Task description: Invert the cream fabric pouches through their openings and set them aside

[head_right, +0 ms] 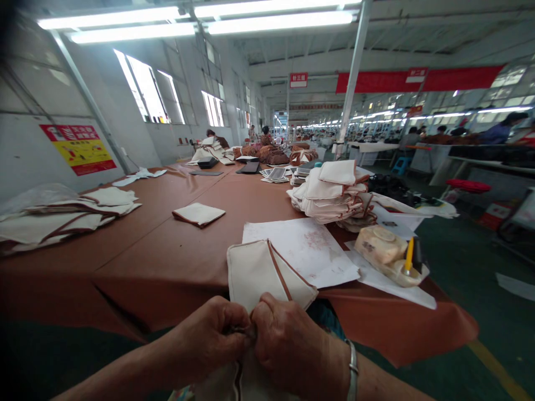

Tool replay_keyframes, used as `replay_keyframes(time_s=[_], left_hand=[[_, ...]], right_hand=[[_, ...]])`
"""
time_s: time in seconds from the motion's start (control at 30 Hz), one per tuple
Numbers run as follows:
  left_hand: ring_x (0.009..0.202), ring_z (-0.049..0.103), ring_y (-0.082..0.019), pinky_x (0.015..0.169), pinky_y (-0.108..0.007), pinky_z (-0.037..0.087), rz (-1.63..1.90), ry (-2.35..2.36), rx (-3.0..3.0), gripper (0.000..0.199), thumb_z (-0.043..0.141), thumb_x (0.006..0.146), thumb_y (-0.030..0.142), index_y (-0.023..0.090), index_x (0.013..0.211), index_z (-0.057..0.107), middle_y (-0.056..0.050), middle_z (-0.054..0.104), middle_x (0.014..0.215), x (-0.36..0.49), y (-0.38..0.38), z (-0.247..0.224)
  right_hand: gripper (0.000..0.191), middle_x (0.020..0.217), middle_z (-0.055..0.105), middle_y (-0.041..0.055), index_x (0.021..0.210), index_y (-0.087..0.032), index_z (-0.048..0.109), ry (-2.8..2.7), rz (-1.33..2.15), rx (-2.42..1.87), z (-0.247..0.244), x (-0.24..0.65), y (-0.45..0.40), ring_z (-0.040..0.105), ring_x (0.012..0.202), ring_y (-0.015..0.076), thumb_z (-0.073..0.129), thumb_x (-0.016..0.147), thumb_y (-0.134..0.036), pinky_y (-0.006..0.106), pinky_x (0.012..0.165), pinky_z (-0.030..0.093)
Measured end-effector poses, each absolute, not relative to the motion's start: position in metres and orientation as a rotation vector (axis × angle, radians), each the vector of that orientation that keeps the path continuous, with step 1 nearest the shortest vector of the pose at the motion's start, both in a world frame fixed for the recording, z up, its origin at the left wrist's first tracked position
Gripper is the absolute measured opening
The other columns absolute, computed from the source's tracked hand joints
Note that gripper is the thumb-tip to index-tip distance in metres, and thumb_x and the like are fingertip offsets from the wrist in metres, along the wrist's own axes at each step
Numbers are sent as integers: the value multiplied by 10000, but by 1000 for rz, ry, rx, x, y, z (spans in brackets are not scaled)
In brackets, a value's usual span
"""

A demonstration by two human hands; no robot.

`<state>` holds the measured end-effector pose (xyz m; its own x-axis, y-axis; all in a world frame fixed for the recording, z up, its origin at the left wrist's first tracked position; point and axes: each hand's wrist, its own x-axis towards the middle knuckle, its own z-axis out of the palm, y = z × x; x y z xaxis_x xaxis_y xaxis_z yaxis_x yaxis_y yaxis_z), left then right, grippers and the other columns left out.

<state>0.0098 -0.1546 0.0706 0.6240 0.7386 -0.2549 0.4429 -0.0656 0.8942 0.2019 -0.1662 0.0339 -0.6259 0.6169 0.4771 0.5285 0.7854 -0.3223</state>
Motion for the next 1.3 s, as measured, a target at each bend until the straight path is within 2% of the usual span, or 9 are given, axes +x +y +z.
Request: replay_keyframes(time_s=[0.2,0.27,0.4,0.63,0.73,0.83,1.03,1.2,1.3], left_hand=[[496,258,-64,420,-228,172,207,948,1652,85,533,705,193,163,633,497,70,343,549,6,-153,77],[485,261,-59,412,-222,171,226,954,1641,104,544,701,190,163,619,486,72,345,540,7,-153,80],[487,277,-61,417,-222,182,246,950,1614,123,565,725,222,156,638,509,66,368,550,6,-151,76],[515,294,-69,454,-234,192,315,935,1514,164,612,745,273,121,695,578,51,397,579,0,-148,58],[536,319,-73,473,-226,214,346,907,1438,204,653,731,302,118,721,566,42,430,609,-1,-151,57],[562,319,-72,490,-213,224,349,866,1426,228,669,743,317,110,744,575,40,438,638,-5,-154,63],[590,294,-72,496,-216,214,296,862,1576,227,563,842,290,96,735,609,39,415,677,-12,-160,78],[615,336,-72,522,-194,260,326,898,1754,232,484,872,211,133,654,491,42,415,697,-9,-165,80],[636,333,-79,552,-195,277,355,885,1899,256,443,899,209,145,652,448,45,400,694,-9,-168,80]], right_hand=[[70,755,534,-4,782,-159,511,-1935,1389,-876,56,211,-166,443,672,100,446,803,-144,224,604,348],[104,791,529,7,798,-149,517,-1772,1584,-798,55,213,-165,428,699,104,469,842,-231,227,615,342],[165,801,508,4,818,-153,517,-1743,1549,-869,44,215,-164,395,699,107,492,870,-307,229,622,333],[115,800,527,-16,833,-176,526,-1865,1248,-988,51,209,-174,459,738,111,435,900,-197,219,668,375],[163,839,557,-8,891,-179,564,-1852,1278,-982,54,208,-176,478,769,119,422,931,-248,225,688,392],[111,845,551,-5,910,-172,563,-1809,1335,-933,51,206,-178,468,765,122,513,905,-271,228,673,401],[55,853,613,25,877,-150,627,-1806,1292,-937,40,199,-179,535,779,141,601,845,-185,247,684,428],[81,780,640,26,805,-146,681,-1722,1244,-944,38,194,-177,566,729,132,643,835,-210,239,670,439],[95,789,625,25,842,-167,713,-1724,1155,-846,38,193,-179,578,732,118,624,858,-197,222,675,450]])
